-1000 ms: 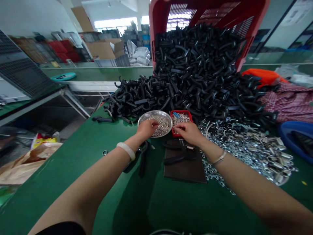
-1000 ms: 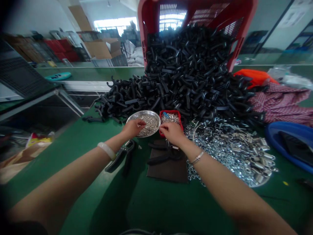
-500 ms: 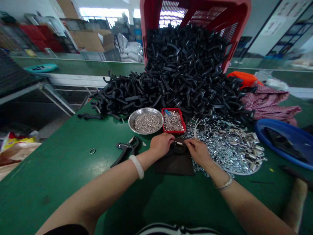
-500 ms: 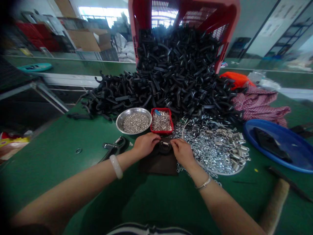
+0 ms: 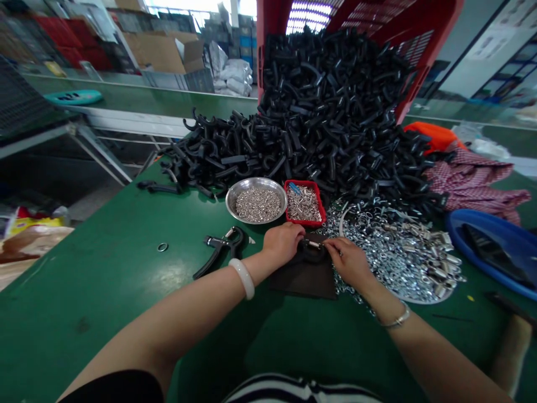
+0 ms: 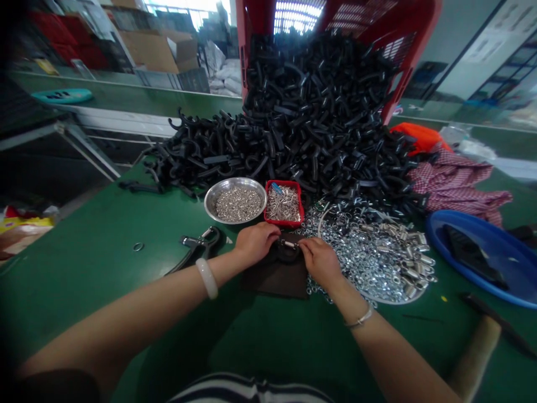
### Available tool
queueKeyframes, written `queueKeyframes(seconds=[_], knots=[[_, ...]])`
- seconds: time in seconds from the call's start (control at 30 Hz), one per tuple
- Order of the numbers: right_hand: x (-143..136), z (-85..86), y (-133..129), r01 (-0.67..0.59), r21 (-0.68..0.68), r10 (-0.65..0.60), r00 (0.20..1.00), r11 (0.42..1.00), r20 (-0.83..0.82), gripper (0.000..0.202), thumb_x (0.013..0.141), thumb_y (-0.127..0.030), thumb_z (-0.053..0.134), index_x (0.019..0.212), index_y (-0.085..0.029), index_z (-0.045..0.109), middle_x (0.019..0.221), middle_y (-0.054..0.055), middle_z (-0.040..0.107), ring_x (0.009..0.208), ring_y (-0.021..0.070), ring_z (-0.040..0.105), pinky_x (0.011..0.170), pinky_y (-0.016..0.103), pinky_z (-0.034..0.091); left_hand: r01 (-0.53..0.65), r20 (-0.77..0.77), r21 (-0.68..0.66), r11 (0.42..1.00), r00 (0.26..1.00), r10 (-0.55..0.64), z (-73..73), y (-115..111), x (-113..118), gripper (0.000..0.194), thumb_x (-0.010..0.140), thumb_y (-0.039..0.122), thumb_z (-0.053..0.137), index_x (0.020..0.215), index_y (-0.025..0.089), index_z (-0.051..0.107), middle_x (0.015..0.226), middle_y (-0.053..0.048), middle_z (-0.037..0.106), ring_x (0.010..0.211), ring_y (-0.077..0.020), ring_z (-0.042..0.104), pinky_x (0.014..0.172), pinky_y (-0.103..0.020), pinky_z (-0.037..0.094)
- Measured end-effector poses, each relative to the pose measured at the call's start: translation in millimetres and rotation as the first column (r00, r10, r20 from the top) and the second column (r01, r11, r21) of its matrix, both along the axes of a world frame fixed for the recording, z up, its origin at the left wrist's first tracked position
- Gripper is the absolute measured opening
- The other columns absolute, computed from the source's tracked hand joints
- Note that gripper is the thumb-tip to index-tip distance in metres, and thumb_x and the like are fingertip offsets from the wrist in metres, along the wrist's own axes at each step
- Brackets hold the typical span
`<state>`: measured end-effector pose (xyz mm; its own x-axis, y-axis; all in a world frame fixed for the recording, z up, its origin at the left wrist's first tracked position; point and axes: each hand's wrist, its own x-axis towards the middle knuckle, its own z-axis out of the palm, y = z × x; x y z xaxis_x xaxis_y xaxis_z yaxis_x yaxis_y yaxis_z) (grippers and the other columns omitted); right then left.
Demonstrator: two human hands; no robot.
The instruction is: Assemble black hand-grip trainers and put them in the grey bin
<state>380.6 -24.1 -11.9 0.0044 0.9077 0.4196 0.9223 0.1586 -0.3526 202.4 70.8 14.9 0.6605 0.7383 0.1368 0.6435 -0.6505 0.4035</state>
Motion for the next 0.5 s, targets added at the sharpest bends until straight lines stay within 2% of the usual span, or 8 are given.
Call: queueKeyframes(seconds=[0.23, 0.33, 0.5], knots=[[2.9, 3.6, -0.2, -0.043, -0.046, 0.049, 0.989, 0.998, 0.141, 0.021, 0.087, -0.019, 0.041, 0.089, -0.013, 0.061, 0.084, 0.009, 0.062, 0.081, 0.0201, 0.054, 0.075, 0.032, 0.044, -0.014, -0.013, 0.016, 1.0, 1.0, 0.014, -0.4, -0.4, 0.5, 0.017, 0.084, 0.03, 0.047, 0.093, 0.028, 0.062, 0.095, 0.001, 0.062, 0.082, -0.0156, 0.058, 0.062, -0.024, 0.04], [2.5, 7.5, -0.5, -0.031, -0.094, 0.054, 0.965, 0.995, 0.255, 0.02, 0.086, -0.015, 0.041, 0.092, -0.013, 0.061, 0.086, 0.009, 0.061, 0.085, 0.02, 0.053, 0.077, 0.031, 0.043, -0.008, -0.015, 0.015, 1.0, 1.0, 0.008, -0.3, -0.4, 0.4, 0.018, 0.084, 0.03, 0.047, 0.094, 0.028, 0.062, 0.096, 0.001, 0.062, 0.081, -0.0154, 0.058, 0.062, -0.024, 0.04], [-10.5, 33.0, 1.7, 0.064, -0.235, 0.077, 0.834, 0.97, 0.547, 0.02, 0.081, -0.008, 0.045, 0.089, -0.015, 0.061, 0.085, 0.009, 0.058, 0.086, 0.0221, 0.051, 0.067, 0.028, 0.041, -0.015, -0.011, 0.015, 1.0, 1.0, 0.015, -0.4, -1.6, 0.9, 0.017, 0.084, 0.029, 0.047, 0.093, 0.028, 0.061, 0.096, 0.001, 0.062, 0.082, -0.0151, 0.058, 0.063, -0.024, 0.04]])
